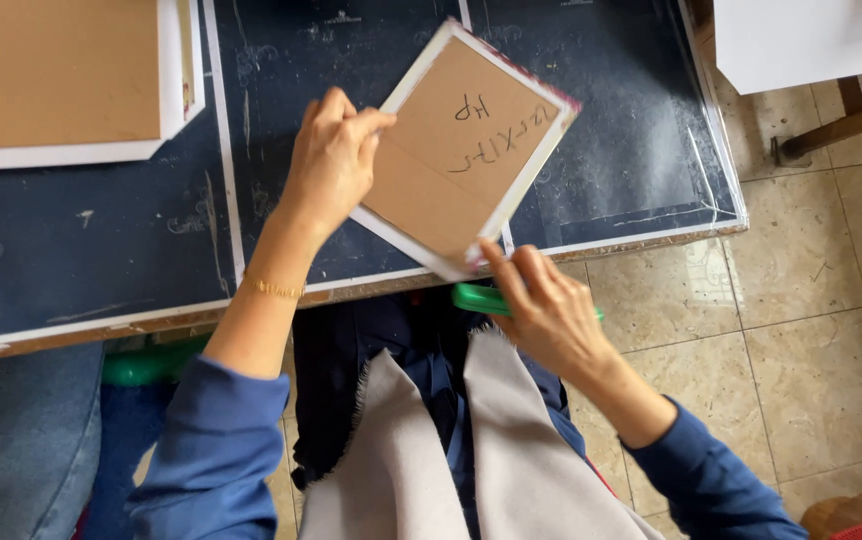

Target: The person applies glue to the edges of rectangular cardboard pieces using a green glue stick. They repeatedly pick up a cardboard piece, apply the adhesive to the perimeter, and place it onto a stack of decorated papers on a dark table.

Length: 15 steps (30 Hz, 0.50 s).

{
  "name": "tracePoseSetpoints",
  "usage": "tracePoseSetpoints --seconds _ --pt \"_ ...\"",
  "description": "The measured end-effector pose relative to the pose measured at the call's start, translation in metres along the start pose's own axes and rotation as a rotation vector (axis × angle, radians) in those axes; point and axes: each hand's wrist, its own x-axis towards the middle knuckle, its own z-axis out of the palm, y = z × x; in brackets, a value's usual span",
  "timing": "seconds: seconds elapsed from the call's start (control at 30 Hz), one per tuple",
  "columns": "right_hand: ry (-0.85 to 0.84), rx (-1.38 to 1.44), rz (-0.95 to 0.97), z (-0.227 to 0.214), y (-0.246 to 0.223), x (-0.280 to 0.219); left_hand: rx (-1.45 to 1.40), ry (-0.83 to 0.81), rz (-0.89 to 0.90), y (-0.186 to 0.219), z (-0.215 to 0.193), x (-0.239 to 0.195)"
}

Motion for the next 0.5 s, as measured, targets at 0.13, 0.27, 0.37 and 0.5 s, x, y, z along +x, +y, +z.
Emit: tracePoseSetpoints --seconds 0.13,0.27,0.37,0.5 --pt "0.05 -0.241 0.015 0.017 0.065 -0.052 -0.202 -0.063 -0.036 0.061 -0.003 -0.037" --pt "0.101 -0.219 -0.096 0.023 0.103 -0.072 -0.214 -0.226 0.094 0.083 -0.026 -0.056" --pt "0.108 -0.136 -0.155 0.03 0.117 -0.074 -0.241 -0.221 0.147 0.091 -0.038 -0.057" --pt "0.052 -0.09 -0.13 0.018 0.116 -0.067 0.003 -0.159 0.276 0.118 -0.023 -0.067"
